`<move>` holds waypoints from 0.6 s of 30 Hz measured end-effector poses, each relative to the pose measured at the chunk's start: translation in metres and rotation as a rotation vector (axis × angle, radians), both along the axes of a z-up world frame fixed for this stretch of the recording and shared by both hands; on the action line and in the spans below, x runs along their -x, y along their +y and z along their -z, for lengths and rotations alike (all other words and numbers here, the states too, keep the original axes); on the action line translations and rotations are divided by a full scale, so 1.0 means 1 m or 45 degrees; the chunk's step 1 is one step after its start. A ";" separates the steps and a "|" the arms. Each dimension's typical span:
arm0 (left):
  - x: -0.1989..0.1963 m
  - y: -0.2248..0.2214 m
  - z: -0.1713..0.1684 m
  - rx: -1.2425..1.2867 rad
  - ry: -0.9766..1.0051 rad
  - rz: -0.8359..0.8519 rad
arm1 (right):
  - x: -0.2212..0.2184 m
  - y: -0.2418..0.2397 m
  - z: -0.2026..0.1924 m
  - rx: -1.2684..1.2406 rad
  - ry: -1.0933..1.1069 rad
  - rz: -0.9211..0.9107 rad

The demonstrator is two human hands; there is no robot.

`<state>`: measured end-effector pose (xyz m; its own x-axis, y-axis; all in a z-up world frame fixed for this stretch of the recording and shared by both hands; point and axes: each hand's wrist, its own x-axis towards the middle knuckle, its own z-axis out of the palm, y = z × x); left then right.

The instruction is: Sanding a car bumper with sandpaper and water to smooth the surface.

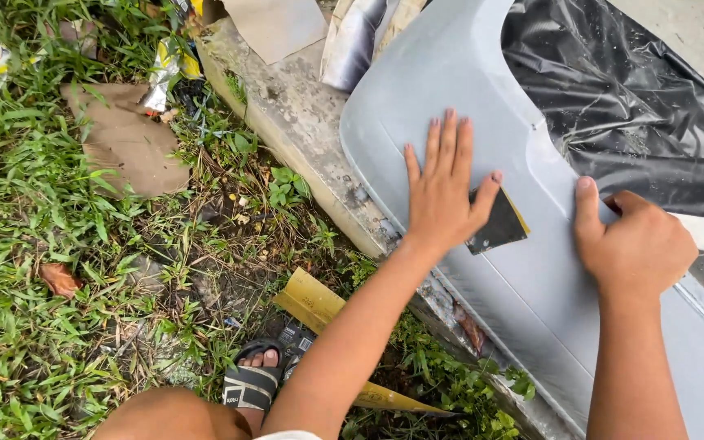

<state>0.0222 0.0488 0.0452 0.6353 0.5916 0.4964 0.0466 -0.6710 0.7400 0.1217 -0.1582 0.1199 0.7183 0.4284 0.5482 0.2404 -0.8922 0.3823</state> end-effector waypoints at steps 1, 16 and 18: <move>-0.011 0.012 0.002 -0.061 0.012 -0.031 | -0.001 0.001 -0.001 0.002 -0.010 -0.006; -0.118 0.128 -0.031 0.212 -0.101 -0.232 | -0.002 -0.005 0.004 0.021 -0.040 -0.045; -0.115 0.151 -0.039 0.293 0.017 -0.074 | -0.002 -0.004 0.004 0.023 -0.022 -0.021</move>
<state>0.1375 0.2003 0.0841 0.6023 0.7240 0.3363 0.0910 -0.4808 0.8721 0.1237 -0.1617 0.1157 0.7017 0.4501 0.5523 0.2483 -0.8810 0.4026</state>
